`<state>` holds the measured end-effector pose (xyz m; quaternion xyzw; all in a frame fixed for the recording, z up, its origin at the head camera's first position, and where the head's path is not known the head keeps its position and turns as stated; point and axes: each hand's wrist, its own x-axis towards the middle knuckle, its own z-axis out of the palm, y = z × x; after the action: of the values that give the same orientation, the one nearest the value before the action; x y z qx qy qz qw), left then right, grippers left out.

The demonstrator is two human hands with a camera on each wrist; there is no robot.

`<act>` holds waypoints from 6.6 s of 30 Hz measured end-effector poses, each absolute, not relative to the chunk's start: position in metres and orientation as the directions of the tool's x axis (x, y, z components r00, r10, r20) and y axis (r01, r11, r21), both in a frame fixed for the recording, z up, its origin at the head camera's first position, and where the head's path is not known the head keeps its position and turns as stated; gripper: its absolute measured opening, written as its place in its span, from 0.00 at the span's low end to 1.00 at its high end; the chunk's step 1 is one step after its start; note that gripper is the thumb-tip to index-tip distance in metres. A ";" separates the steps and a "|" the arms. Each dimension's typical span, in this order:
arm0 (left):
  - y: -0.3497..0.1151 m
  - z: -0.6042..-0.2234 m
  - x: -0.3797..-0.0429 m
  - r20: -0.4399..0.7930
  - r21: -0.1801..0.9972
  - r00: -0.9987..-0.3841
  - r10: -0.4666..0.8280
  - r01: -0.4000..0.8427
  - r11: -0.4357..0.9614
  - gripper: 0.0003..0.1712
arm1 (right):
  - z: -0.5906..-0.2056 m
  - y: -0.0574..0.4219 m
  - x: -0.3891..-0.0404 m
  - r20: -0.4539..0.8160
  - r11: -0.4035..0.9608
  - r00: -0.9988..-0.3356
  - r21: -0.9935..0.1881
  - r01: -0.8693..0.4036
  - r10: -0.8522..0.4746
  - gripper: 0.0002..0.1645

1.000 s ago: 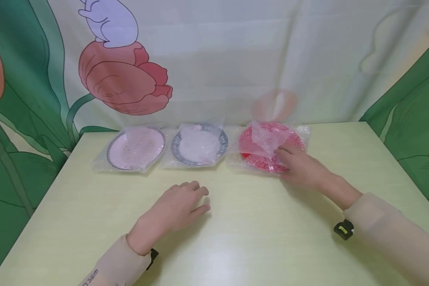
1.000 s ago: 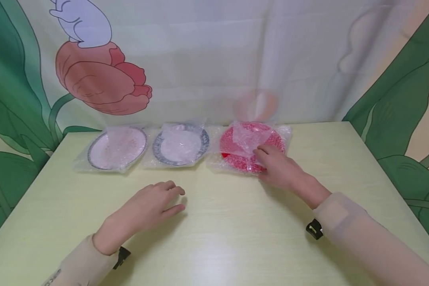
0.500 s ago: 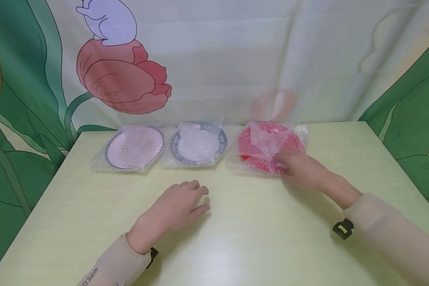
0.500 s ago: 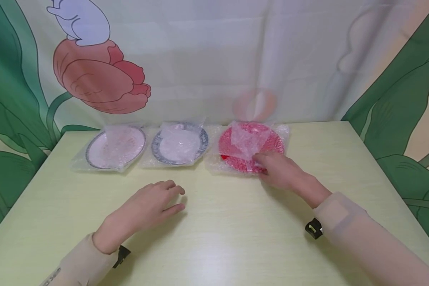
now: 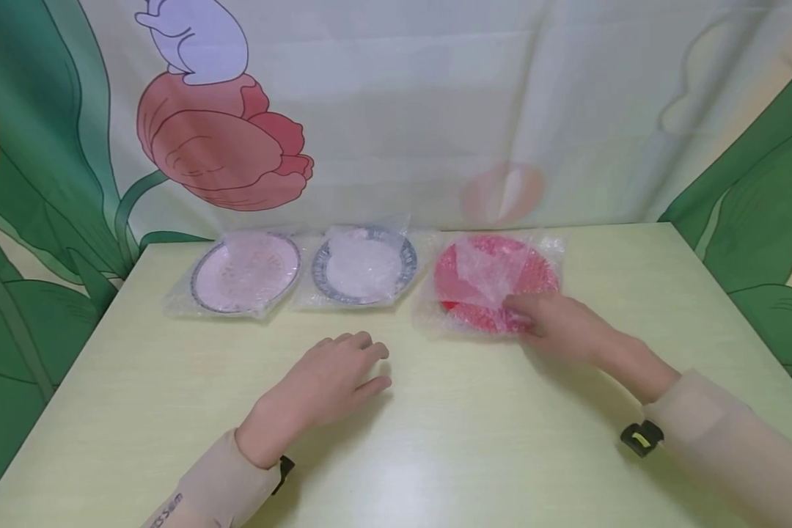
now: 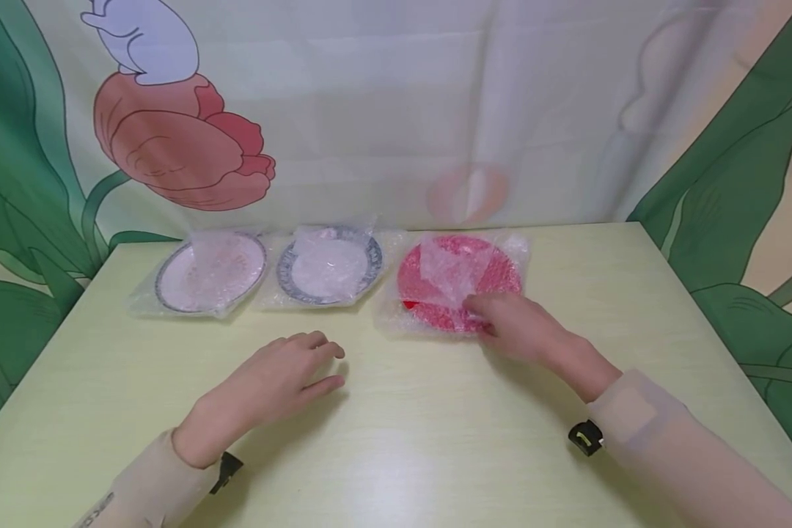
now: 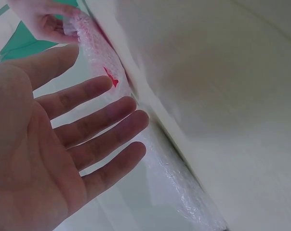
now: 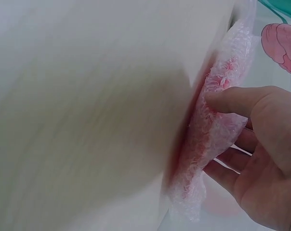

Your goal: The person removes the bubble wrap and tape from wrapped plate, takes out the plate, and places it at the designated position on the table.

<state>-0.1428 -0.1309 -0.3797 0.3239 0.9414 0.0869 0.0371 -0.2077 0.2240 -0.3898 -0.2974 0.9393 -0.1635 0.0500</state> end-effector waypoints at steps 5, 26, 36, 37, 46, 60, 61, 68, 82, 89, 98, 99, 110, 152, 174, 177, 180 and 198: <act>-0.129 -0.379 -0.143 -0.008 0.183 -0.787 0.617 0.606 0.774 0.19 | -0.390 0.222 -0.199 0.018 0.760 -0.811 -0.337 -0.556 -0.585 0.26; -0.118 -0.374 -0.140 0.077 0.250 -0.747 0.660 0.655 0.713 0.19 | -0.394 0.212 -0.174 0.101 0.696 -0.734 -0.251 -0.673 -0.672 0.23; -0.109 -0.375 -0.139 0.112 0.268 -0.715 0.690 0.690 0.672 0.18 | -0.395 0.204 -0.166 0.096 0.673 -0.708 -0.246 -0.698 -0.699 0.22; -0.108 -0.376 -0.139 0.115 0.270 -0.709 0.695 0.696 0.665 0.18 | -0.395 0.204 -0.166 0.092 0.672 -0.707 -0.245 -0.699 -0.701 0.23; -0.100 -0.375 -0.141 0.125 0.252 -0.667 0.735 0.738 0.626 0.18 | -0.394 0.198 -0.162 0.089 0.653 -0.689 -0.253 -0.714 -0.719 0.24; -0.092 -0.378 -0.146 0.123 0.217 -0.643 0.756 0.760 0.612 0.26 | -0.395 0.196 -0.160 0.076 0.619 -0.653 -0.253 -0.743 -0.753 0.25; -0.092 -0.378 -0.146 0.122 0.214 -0.645 0.755 0.759 0.614 0.27 | -0.395 0.196 -0.160 0.076 0.619 -0.653 -0.253 -0.744 -0.753 0.26; -0.093 -0.380 -0.146 0.137 0.200 -0.645 0.752 0.761 0.617 0.26 | -0.393 0.196 -0.152 0.050 0.626 -0.656 -0.249 -0.739 -0.753 0.26; -0.094 -0.378 -0.145 0.159 0.219 -0.641 0.751 0.764 0.607 0.21 | -0.392 0.195 -0.142 0.003 0.592 -0.623 -0.305 -0.746 -0.782 0.25; -0.095 -0.377 -0.144 0.136 0.218 -0.651 0.747 0.755 0.619 0.23 | -0.392 0.195 -0.139 0.001 0.567 -0.595 -0.301 -0.766 -0.803 0.23; -0.096 -0.378 -0.144 0.103 0.236 -0.668 0.737 0.736 0.635 0.24 | -0.392 0.194 -0.138 0.003 0.565 -0.595 -0.311 -0.765 -0.804 0.24; -0.097 -0.378 -0.144 0.103 0.236 -0.670 0.735 0.734 0.637 0.23 | -0.392 0.194 -0.138 0.006 0.562 -0.594 -0.314 -0.765 -0.805 0.24; -0.100 -0.378 -0.144 0.082 0.252 -0.693 0.716 0.709 0.658 0.25 | -0.396 0.193 -0.145 0.033 0.549 -0.591 -0.332 -0.767 -0.806 0.24; -0.096 -0.382 -0.143 0.052 0.254 -0.659 0.750 0.735 0.628 0.17 | -0.394 0.206 -0.147 0.036 0.537 -0.616 -0.450 -0.713 -0.787 0.15; -0.073 -0.385 -0.142 0.079 0.218 -0.533 0.842 0.834 0.508 0.13 | -0.395 0.207 -0.147 0.025 0.554 -0.632 -0.453 -0.698 -0.775 0.16; -0.072 -0.387 -0.143 0.083 0.218 -0.525 0.847 0.839 0.498 0.11 | -0.396 0.208 -0.147 0.036 0.567 -0.649 -0.452 -0.689 -0.760 0.15; -0.071 -0.389 -0.144 0.088 0.216 -0.513 0.854 0.847 0.487 0.10 | -0.397 0.209 -0.147 0.045 0.577 -0.664 -0.453 -0.679 -0.746 0.14; -0.065 -0.389 -0.143 0.003 0.217 -0.509 0.861 0.841 0.496 0.20 | -0.396 0.209 -0.148 0.032 0.581 -0.663 -0.452 -0.677 -0.748 0.15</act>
<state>-0.1427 -0.0653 -0.3888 0.4927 0.8633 0.0955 0.0525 -0.1481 0.2094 -0.3961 -0.4026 0.8853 -0.2181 0.0814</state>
